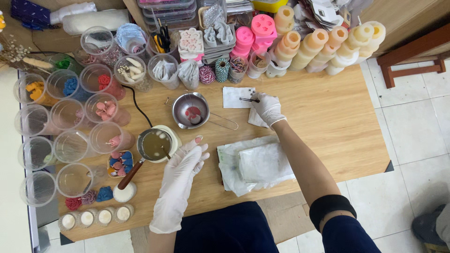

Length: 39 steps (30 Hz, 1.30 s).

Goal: The person prepares decorative candle elements by mixing wax in a small pot, picking up a heart-shaped wax piece with tweezers, and placing it onto a surface while wearing white gloves.

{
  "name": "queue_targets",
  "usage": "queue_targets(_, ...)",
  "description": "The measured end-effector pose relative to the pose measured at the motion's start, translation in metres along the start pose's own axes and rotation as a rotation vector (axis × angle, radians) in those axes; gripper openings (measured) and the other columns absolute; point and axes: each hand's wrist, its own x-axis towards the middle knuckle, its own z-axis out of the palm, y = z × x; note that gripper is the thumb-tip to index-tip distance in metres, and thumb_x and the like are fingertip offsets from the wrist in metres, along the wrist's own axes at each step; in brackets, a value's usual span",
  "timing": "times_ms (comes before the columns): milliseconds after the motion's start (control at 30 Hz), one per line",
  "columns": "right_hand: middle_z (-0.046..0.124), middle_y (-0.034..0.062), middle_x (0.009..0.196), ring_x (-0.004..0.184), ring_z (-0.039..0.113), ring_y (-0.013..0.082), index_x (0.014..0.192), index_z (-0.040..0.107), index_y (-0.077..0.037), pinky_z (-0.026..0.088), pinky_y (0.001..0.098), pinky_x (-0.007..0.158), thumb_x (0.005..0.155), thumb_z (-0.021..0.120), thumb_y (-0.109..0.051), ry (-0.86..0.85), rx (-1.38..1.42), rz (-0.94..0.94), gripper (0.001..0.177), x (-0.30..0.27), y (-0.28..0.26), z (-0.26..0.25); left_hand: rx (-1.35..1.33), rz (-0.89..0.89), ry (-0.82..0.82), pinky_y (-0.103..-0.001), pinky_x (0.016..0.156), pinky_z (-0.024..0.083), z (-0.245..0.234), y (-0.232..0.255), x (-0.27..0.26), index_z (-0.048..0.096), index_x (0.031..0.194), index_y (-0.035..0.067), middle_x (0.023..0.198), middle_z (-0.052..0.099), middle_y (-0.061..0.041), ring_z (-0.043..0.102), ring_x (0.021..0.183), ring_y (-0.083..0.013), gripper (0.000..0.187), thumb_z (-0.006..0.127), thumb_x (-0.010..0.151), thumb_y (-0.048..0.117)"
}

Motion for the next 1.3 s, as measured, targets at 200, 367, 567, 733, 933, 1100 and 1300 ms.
queue_targets(200, 0.077, 0.0076, 0.098, 0.094, 0.072, 0.0292, 0.105, 0.077, -0.017, 0.052, 0.0397, 0.09, 0.088, 0.072, -0.029, 0.036, 0.068, -0.006, 0.021, -0.004, 0.002, -0.005, 0.008, -0.011, 0.012, -0.025, 0.086, 0.051, 0.005, 0.003, -0.004, 0.068, 0.13, 0.009, 0.118, 0.074, -0.008, 0.069, 0.1, -0.0136, 0.041, 0.071, 0.091, 0.022)
queue_targets(367, 0.075, 0.0107, 0.101, 0.095, 0.071, 0.0313, 0.102, 0.078, -0.016, 0.052, 0.0425, 0.088, 0.087, 0.072, -0.027, 0.045, 0.021, 0.055, 0.02, -0.001, 0.015, 0.005, 0.018, -0.005, 0.013, -0.024, 0.084, 0.052, 0.004, 0.004, -0.008, 0.067, 0.129, 0.008, 0.121, 0.074, -0.007, 0.07, 0.101, -0.0138, 0.042, 0.072, 0.09, 0.022)
queue_targets(567, 0.073, 0.0143, 0.103, 0.094, 0.07, 0.0341, 0.098, 0.079, -0.016, 0.054, 0.045, 0.083, 0.087, 0.071, -0.025, 0.022, -0.061, 0.095, 0.016, 0.0, 0.033, 0.014, -0.029, 0.031, -0.078, -0.032, 0.094, 0.049, -0.001, 0.009, -0.016, 0.061, 0.136, 0.007, 0.133, 0.068, -0.012, 0.066, 0.113, -0.0195, 0.046, 0.063, 0.096, 0.03)
queue_targets(733, 0.074, 0.0128, 0.098, 0.091, 0.071, 0.0331, 0.098, 0.078, -0.017, 0.054, 0.0466, 0.079, 0.089, 0.07, -0.028, 0.049, -0.207, 0.029, 0.017, -0.003, 0.03, 0.019, -0.42, -0.051, -0.328, -0.042, 0.106, 0.044, -0.009, 0.021, -0.027, 0.049, 0.149, 0.003, 0.15, 0.054, -0.016, 0.053, 0.133, -0.0275, 0.073, 0.037, 0.102, 0.057)
queue_targets(933, 0.074, 0.0119, 0.092, 0.085, 0.073, 0.0309, 0.093, 0.078, -0.017, 0.056, 0.0455, 0.069, 0.089, 0.07, -0.029, 0.076, -0.473, -0.052, 0.015, -0.011, -0.019, -0.024, -0.437, 0.126, -0.474, -0.044, 0.113, 0.037, -0.034, 0.029, -0.029, 0.036, 0.158, 0.005, 0.159, 0.044, -0.017, 0.048, 0.14, -0.0307, 0.08, 0.033, 0.102, 0.062)
queue_targets(1100, 0.075, 0.0137, 0.097, 0.085, 0.073, 0.0259, 0.105, 0.076, -0.007, 0.055, 0.0386, 0.076, 0.098, 0.07, -0.024, 0.257, 0.313, -0.262, 0.019, -0.113, -0.169, -0.119, -0.321, 0.523, -0.124, -0.046, 0.119, 0.031, -0.075, 0.04, -0.028, 0.019, 0.164, 0.012, 0.162, 0.038, -0.017, 0.042, 0.146, -0.031, 0.082, 0.036, 0.1, 0.062)
queue_targets(1300, 0.067, 0.0139, 0.111, 0.095, 0.07, 0.0317, 0.125, 0.059, -0.007, 0.056, 0.0379, 0.079, 0.076, 0.09, -0.037, -0.05, 0.646, -0.922, 0.065, -0.299, -0.343, -0.116, -0.363, 0.694, 0.33, -0.046, 0.121, 0.026, -0.116, 0.053, -0.012, 0.013, 0.164, 0.016, 0.163, 0.037, -0.015, 0.039, 0.149, -0.0295, 0.087, 0.042, 0.097, 0.063)
